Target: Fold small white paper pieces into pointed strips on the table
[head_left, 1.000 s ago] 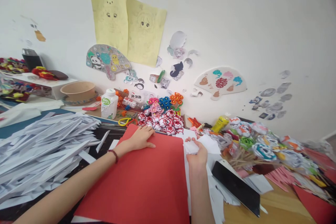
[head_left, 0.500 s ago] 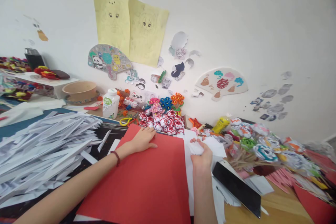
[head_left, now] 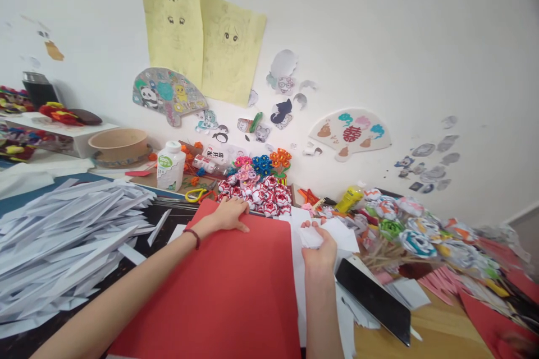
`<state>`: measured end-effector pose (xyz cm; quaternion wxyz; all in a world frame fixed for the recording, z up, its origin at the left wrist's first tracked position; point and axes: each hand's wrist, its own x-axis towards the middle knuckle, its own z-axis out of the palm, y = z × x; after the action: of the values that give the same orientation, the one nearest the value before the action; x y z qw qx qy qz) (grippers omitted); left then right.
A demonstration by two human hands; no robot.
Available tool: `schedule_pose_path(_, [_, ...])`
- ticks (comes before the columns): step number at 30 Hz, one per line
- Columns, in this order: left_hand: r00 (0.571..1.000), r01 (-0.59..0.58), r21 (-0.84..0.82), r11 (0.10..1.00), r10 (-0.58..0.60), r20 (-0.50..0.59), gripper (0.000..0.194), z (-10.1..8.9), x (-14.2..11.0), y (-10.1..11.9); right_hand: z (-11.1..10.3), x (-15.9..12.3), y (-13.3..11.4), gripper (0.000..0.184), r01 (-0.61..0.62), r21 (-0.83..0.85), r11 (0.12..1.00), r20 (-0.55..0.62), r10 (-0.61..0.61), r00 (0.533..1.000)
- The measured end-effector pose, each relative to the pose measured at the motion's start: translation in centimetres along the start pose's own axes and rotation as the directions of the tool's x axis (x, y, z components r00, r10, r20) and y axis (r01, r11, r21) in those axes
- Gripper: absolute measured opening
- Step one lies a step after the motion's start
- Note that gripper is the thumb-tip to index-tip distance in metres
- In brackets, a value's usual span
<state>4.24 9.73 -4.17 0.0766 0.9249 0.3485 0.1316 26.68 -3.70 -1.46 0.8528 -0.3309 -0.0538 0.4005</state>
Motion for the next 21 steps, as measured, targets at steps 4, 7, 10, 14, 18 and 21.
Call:
schedule_pose_path(4, [1.0,0.01,-0.03,0.999,-0.01,0.016,0.049,0.3,0.7,-0.6,0.2,-0.2,-0.1,0.036,-0.002,0.038,0.999,-0.024,0.003,1.0])
schedule_pose_path(7, [1.0,0.027,-0.064,0.998,-0.028,-0.009,0.04,0.5,1.1,-0.7,0.4,-0.3,0.0,0.04,-0.002,0.06,0.998,-0.043,0.005,0.999])
schedule_pose_path(10, [0.999,0.037,-0.122,0.992,-0.041,-0.03,0.025,0.7,1.2,-0.6,0.6,-0.6,-0.3,0.041,0.017,0.081,0.997,-0.069,-0.011,0.998])
schedule_pose_path(14, [0.998,0.046,-0.214,0.976,-0.053,-0.031,0.016,0.8,1.5,-0.4,0.8,-1.5,-1.8,0.039,0.109,0.111,0.988,-0.094,-0.099,0.991])
schedule_pose_path(18, [0.997,0.041,-0.274,0.961,-0.059,-0.055,0.016,1.0,2.4,0.1,0.6,-3.3,-5.3,0.04,0.242,0.127,0.962,-0.157,-0.221,0.963])
schedule_pose_path(21, [0.995,0.037,-0.285,0.958,-0.061,-0.076,0.016,1.1,3.2,0.8,-0.4,-4.8,-7.9,0.041,0.316,0.125,0.941,-0.21,-0.286,0.935])
